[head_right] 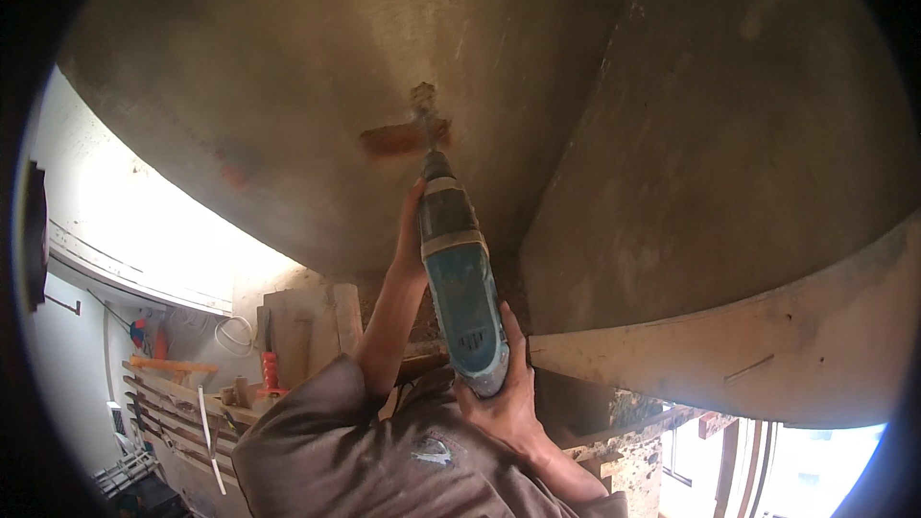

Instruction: The person uses a corded rotary hammer drill to create a rectangular hole in a concrete ceiling. They repeatedly position the drill, activate it, and remove debris as the hole deepens.

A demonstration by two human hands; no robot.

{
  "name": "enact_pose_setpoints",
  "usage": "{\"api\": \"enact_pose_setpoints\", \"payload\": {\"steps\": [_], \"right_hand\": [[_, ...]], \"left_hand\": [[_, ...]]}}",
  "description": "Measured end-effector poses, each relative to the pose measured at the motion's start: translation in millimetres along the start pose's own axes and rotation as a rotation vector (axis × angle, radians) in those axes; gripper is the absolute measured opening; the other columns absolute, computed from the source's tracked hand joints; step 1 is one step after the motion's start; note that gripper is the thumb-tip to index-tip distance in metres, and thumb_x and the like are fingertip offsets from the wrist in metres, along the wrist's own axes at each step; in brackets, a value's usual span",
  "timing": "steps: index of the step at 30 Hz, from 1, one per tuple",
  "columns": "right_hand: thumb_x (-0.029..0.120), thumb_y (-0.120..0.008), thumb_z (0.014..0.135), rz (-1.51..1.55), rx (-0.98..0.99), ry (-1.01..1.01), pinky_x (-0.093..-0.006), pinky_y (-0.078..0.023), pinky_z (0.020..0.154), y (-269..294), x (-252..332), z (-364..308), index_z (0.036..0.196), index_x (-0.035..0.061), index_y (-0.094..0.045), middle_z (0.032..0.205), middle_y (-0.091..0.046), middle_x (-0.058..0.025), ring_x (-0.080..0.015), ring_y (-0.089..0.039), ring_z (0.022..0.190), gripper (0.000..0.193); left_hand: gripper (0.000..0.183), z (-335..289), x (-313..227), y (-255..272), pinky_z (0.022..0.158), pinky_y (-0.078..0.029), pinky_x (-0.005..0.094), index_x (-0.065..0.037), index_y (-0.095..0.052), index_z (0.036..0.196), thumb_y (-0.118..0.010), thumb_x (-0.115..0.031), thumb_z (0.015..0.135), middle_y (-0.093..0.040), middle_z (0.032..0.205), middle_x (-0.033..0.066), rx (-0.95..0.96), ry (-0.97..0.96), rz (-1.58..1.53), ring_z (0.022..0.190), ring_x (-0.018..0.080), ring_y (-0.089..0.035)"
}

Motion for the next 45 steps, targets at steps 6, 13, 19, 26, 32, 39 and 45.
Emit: {"api": "enact_pose_setpoints", "payload": {"steps": [6, 13, 19, 26, 32, 39, 45], "right_hand": [[0.004, -0.067, 0.078, -0.046, 0.048, -0.028, -0.0407, -0.053, 0.095, 6, 1, -33, 0.156, 0.0007, -0.008, 0.11, -0.07, -0.0209, -0.0308, -0.07, 0.105, 0.098], [0.004, -0.068, 0.077, -0.012, 0.009, 0.035, -0.0416, -0.053, 0.096, 2, -5, -31, 0.156, 0.0015, -0.009, 0.114, -0.068, -0.0244, -0.0334, -0.068, 0.11, 0.098], [0.006, -0.07, 0.082, -0.029, 0.032, -0.036, -0.0394, -0.045, 0.102, -1, 4, 2, 0.153, -0.0037, -0.016, 0.131, -0.053, -0.0249, -0.0283, -0.056, 0.121, 0.09], [0.004, -0.068, 0.081, 0.028, 0.049, -0.117, -0.04, -0.047, 0.1, 1, -21, 14, 0.154, -0.0021, -0.016, 0.123, -0.059, -0.0234, -0.0293, -0.061, 0.114, 0.09], [0.008, -0.073, 0.078, -0.047, 0.046, -0.119, -0.0434, -0.05, 0.101, 15, -29, -24, 0.155, 0.0011, -0.007, 0.123, -0.065, -0.0245, -0.0336, -0.065, 0.117, 0.102], [0.002, -0.069, 0.079, 0.005, 0.027, -0.027, -0.0442, -0.051, 0.101, 24, -10, -28, 0.155, 0.0001, 0.0, 0.124, -0.064, -0.024, -0.0323, -0.064, 0.118, 0.103], [0.0, -0.065, 0.077, 0.06, 0.08, -0.096, -0.0378, -0.044, 0.104, 23, 2, -15, 0.155, -0.0043, -0.01, 0.134, -0.048, -0.0222, -0.0271, -0.054, 0.122, 0.096]], "left_hand": [[0.056, -21, 18, -11, 0.073, -0.061, 0.0401, -0.007, -0.067, 0.106, -0.041, -0.057, 0.101, -0.072, 0.092, 0.0116, -0.009, 0.012, -0.026, 0.081, 0.0252, -0.072], [0.057, -16, 19, -14, 0.073, -0.061, 0.0405, -0.007, -0.067, 0.106, -0.04, -0.057, 0.101, -0.072, 0.09, 0.0114, 0.009, 0.054, -0.017, 0.079, 0.0246, -0.072], [0.056, 9, -2, -3, 0.073, -0.061, 0.0403, -0.007, -0.067, 0.105, -0.04, -0.056, 0.102, -0.072, 0.088, 0.0108, 0.016, 0.007, 0.023, 0.078, 0.0243, -0.072], [0.049, 14, 1, 3, 0.081, -0.059, 0.0399, -0.01, -0.065, 0.108, -0.049, -0.055, 0.099, -0.071, 0.096, 0.0087, 0.068, 0.034, 0.002, 0.087, 0.0221, -0.071], [0.049, -9, 26, -5, 0.085, -0.058, 0.0395, -0.008, -0.062, 0.115, -0.054, -0.054, 0.098, -0.07, 0.1, 0.0089, -0.018, 0.109, -0.069, 0.092, 0.0229, -0.07], [0.05, -19, 25, -24, 0.084, -0.058, 0.0396, -0.007, -0.062, 0.115, -0.055, -0.053, 0.098, -0.069, 0.101, 0.0094, -0.1, 0.087, 0.009, 0.092, 0.0228, -0.069], [0.049, -2, 14, -29, 0.081, -0.059, 0.0413, -0.007, -0.064, 0.112, -0.052, -0.053, 0.099, -0.07, 0.1, 0.012, 0.041, 0.064, -0.04, 0.09, 0.0252, -0.07]]}}
Point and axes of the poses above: each hand's wrist, its own z-axis towards the middle knuckle, its own y-axis out of the back of the hand, x = y × z, the point moved 8 cm from there along z, towards the middle knuckle
